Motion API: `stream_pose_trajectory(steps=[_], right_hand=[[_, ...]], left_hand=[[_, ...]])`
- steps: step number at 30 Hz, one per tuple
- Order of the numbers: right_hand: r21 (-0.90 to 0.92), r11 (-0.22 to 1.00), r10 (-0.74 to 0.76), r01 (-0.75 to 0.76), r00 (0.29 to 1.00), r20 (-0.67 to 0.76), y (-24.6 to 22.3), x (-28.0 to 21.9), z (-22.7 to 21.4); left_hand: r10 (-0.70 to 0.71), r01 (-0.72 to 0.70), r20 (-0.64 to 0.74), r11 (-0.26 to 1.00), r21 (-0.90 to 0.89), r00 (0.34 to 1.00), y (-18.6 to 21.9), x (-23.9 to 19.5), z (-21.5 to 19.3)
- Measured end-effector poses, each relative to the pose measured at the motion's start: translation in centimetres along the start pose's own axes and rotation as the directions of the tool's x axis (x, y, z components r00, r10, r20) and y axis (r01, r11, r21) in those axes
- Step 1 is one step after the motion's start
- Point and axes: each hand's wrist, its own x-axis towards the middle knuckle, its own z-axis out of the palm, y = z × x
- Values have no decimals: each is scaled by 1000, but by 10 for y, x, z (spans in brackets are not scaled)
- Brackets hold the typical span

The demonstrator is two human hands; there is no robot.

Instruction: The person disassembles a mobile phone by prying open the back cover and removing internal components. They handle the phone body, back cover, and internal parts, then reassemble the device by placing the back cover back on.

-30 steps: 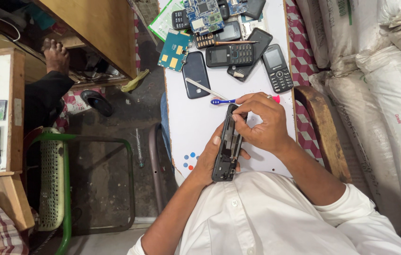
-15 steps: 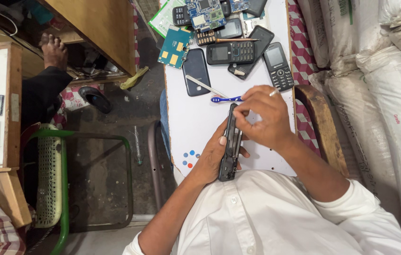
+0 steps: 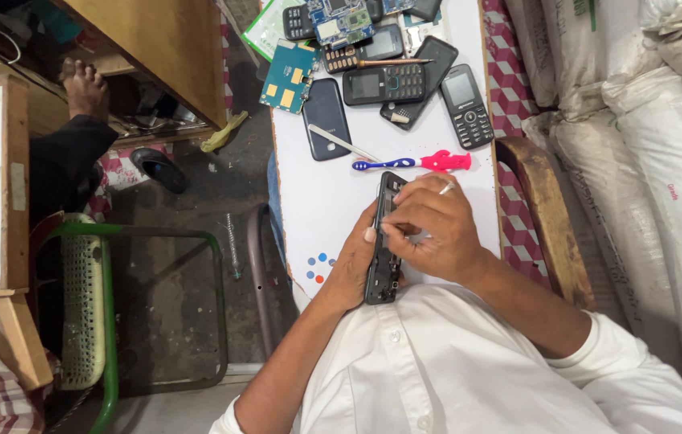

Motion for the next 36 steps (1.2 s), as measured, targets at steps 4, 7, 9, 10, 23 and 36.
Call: stream_pose_trajectory(steps=[4, 7, 9, 10, 23, 36], right_hand=[[-119, 991, 54, -57, 998, -29, 17, 13, -3], [-77, 995, 66, -67, 998, -10, 18, 15, -2], [-69, 997, 18, -17, 1000, 4, 5, 3, -1], [-41, 999, 24, -24, 1000, 0, -2, -3, -1], [-61, 980, 186, -191, 979, -83, 30, 21, 8], [0, 997, 82, -82, 996, -24, -3, 10, -2]], left_hand=[[48, -49, 51, 999, 15, 998, 2, 4, 2], [20, -21, 27, 999, 35, 999, 2, 2, -2], [10, -10, 7, 999, 48, 1000, -2, -1, -3], [20, -20, 4, 998, 52, 1000, -5, -1, -3], [5, 3, 74, 994, -108, 997, -4, 8, -1], [1, 0, 35, 1000, -19, 999, -7, 6, -3]])
